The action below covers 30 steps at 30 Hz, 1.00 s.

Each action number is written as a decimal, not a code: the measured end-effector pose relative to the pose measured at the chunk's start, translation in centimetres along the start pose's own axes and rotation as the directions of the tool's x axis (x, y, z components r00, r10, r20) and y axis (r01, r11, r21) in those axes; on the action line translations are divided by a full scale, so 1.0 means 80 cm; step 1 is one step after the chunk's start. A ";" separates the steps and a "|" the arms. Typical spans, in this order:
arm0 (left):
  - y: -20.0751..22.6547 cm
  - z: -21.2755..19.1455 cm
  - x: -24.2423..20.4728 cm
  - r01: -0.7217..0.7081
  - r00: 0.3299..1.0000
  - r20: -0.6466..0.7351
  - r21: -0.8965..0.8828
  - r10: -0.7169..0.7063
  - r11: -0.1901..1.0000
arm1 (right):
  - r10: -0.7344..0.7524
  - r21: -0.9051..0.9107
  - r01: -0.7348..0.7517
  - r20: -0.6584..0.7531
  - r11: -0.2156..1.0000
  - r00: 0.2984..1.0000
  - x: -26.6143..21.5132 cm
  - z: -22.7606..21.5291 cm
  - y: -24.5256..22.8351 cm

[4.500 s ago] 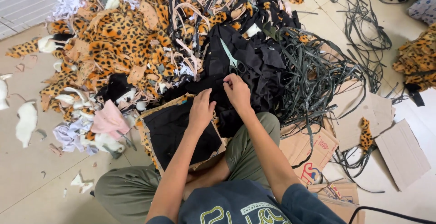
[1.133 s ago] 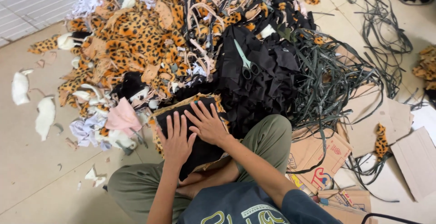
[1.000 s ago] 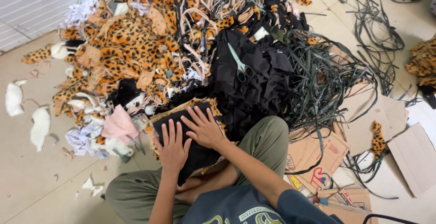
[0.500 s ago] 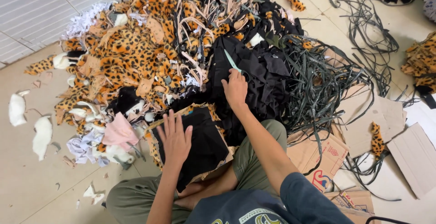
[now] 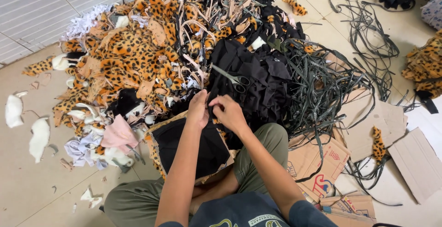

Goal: The person uses shears to cut through black fabric scraps while sitting on the floor, handling the pieces one at a time and discarding small remnants onto a cardboard box.

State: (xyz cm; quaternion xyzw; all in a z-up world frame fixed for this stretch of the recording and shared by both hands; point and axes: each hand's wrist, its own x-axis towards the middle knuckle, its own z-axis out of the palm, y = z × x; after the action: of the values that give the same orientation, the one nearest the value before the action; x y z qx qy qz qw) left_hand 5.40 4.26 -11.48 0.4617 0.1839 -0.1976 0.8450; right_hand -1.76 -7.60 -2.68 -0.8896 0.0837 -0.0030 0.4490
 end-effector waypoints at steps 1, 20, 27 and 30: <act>0.021 0.015 -0.025 0.000 1.000 -0.003 -0.003 0.000 1.000 | -0.001 -0.002 0.001 0.004 1.000 1.000 -0.007 0.000 -0.002; 0.027 -0.062 0.008 0.015 0.991 -0.108 0.667 0.077 0.745 | -0.056 -0.641 -0.046 -0.138 0.766 0.989 0.117 -0.029 0.146; 0.052 -0.039 -0.019 0.030 0.999 -0.047 0.669 0.002 0.743 | -0.064 -0.645 -0.020 -0.107 0.764 0.992 0.124 -0.034 0.168; 0.044 -0.043 -0.006 -0.007 1.000 -0.013 0.715 0.024 0.699 | -0.026 -0.758 -0.023 -0.053 0.652 0.998 0.130 -0.032 0.170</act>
State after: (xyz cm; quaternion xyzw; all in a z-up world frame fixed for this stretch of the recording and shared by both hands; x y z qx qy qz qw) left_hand 6.30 9.01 -10.46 0.7570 0.0979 -0.2416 0.5992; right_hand 6.27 -19.11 -12.77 -0.9954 0.0898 0.0055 0.0340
